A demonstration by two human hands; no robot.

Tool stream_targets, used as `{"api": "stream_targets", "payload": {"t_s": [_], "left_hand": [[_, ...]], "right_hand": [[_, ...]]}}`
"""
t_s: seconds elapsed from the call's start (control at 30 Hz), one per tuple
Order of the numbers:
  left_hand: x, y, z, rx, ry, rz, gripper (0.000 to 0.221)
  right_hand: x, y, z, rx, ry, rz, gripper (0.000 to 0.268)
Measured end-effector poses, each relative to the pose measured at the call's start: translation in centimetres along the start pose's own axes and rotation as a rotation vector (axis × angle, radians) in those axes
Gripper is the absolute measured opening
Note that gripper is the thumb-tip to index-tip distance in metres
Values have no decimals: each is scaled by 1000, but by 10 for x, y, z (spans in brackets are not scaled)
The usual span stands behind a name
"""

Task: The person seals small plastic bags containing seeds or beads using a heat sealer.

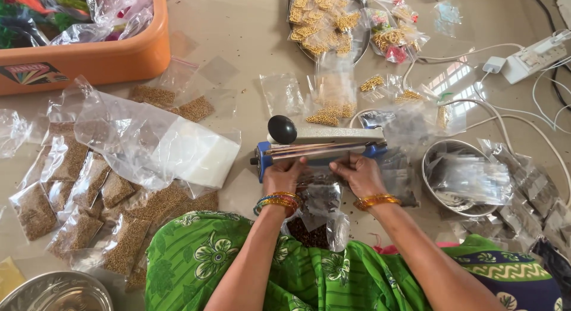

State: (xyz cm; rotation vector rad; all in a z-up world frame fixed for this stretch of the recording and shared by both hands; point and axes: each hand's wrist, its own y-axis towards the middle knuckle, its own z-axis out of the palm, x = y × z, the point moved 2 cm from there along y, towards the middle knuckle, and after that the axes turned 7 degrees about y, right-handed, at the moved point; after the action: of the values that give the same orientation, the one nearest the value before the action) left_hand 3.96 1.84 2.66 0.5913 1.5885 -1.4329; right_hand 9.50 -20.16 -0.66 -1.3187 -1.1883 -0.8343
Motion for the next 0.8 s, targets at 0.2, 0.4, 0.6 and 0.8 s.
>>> {"api": "stream_targets", "payload": {"t_s": [0.2, 0.4, 0.6, 0.8], "left_hand": [[-9, -8, -3, -173, -4, -97, 43], [34, 15, 7, 197, -167, -257, 45], [34, 14, 5, 180, -140, -237, 35], [24, 16, 7, 131, -209, -200, 31]], "right_hand": [[12, 8, 17, -188, 102, 0, 20], [5, 14, 15, -239, 172, -117, 21], [38, -8, 18, -375, 5, -34, 25], [64, -29, 16, -520, -255, -129, 35]]}}
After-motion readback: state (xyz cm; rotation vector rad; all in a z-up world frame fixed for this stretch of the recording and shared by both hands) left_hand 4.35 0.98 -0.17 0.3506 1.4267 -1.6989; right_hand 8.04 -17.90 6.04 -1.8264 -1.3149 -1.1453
